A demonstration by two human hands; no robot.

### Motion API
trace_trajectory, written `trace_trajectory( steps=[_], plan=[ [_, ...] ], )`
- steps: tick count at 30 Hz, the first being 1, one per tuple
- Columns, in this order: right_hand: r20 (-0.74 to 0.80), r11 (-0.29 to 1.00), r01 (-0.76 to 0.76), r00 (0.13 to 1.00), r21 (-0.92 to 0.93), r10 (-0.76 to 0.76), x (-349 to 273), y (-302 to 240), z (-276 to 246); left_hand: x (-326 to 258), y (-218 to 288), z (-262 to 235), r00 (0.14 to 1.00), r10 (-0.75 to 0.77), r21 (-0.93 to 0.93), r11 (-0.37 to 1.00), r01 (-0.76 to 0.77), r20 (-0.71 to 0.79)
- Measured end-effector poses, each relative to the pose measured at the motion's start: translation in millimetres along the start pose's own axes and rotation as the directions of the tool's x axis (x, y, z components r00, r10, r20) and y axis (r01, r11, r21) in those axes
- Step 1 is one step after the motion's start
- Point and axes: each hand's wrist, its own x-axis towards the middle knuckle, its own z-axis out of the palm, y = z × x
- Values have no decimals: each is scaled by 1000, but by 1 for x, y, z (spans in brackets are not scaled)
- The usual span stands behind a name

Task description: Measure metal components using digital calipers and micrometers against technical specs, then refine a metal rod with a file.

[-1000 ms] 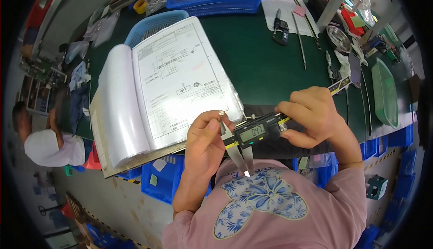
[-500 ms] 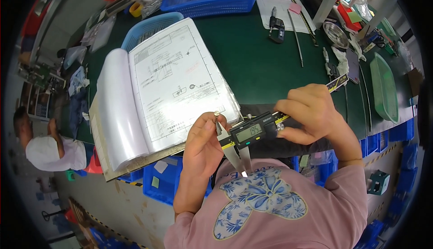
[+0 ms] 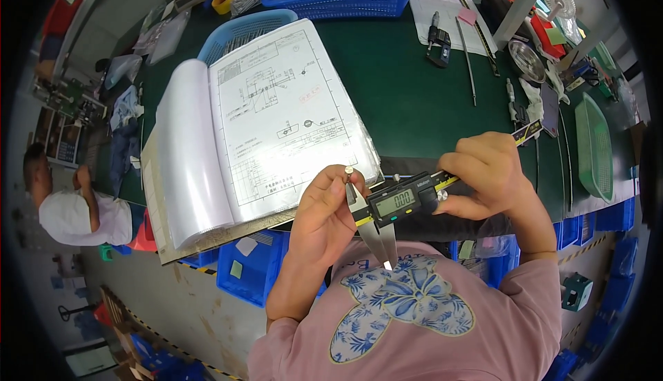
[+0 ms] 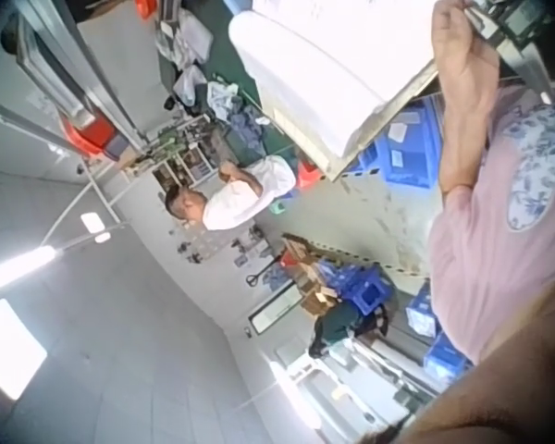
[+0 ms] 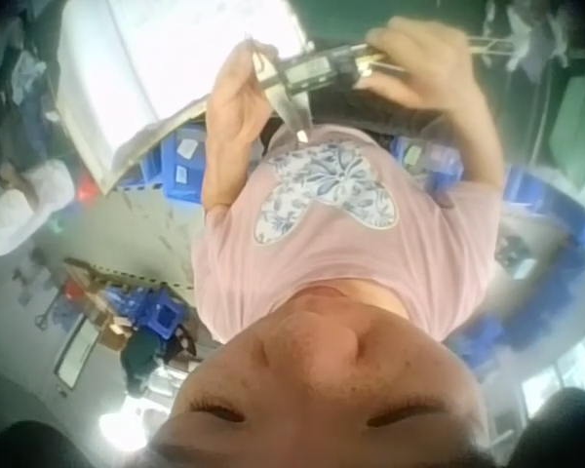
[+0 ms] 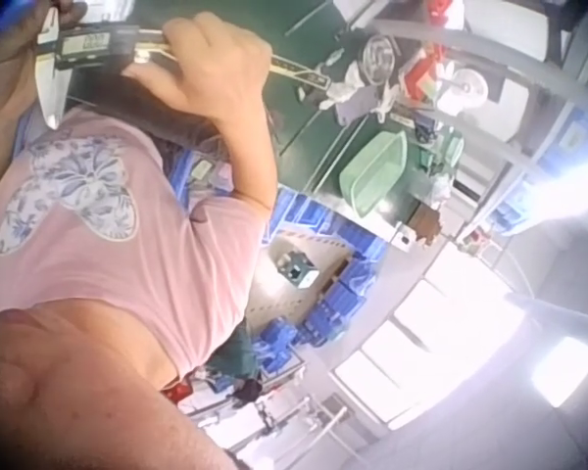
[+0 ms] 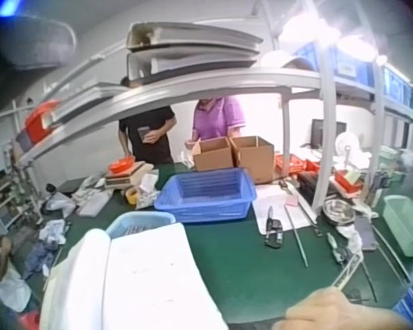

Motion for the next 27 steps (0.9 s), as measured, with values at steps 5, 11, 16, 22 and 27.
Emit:
trace_trajectory(
  steps=[5, 11, 16, 22, 27],
  plan=[
    [11, 999, 3, 1000, 37, -3, 1, -1, 0, 0, 0, -2, 1000, 1, 24, 1000, -2, 16],
    [19, 999, 6, 1000, 31, -7, 0, -3, 0, 0, 0, 0, 1000, -4, 37, 999, 5, -9],
    [24, 1000, 4, 1000, 16, -5, 0, -2, 1, 1, 3, 3, 1000, -12, 59, 998, 12, -2],
    [31, 999, 1, 1000, 38, -3, 0, -2, 0, 2, 2, 2, 1000, 1, 28, 1000, -1, 0],
    [58, 1000, -18, 998, 7, 17, 0, -2, 1, 2, 0, 1, 1000, 25, 1, 1000, -25, -9]
  ],
)
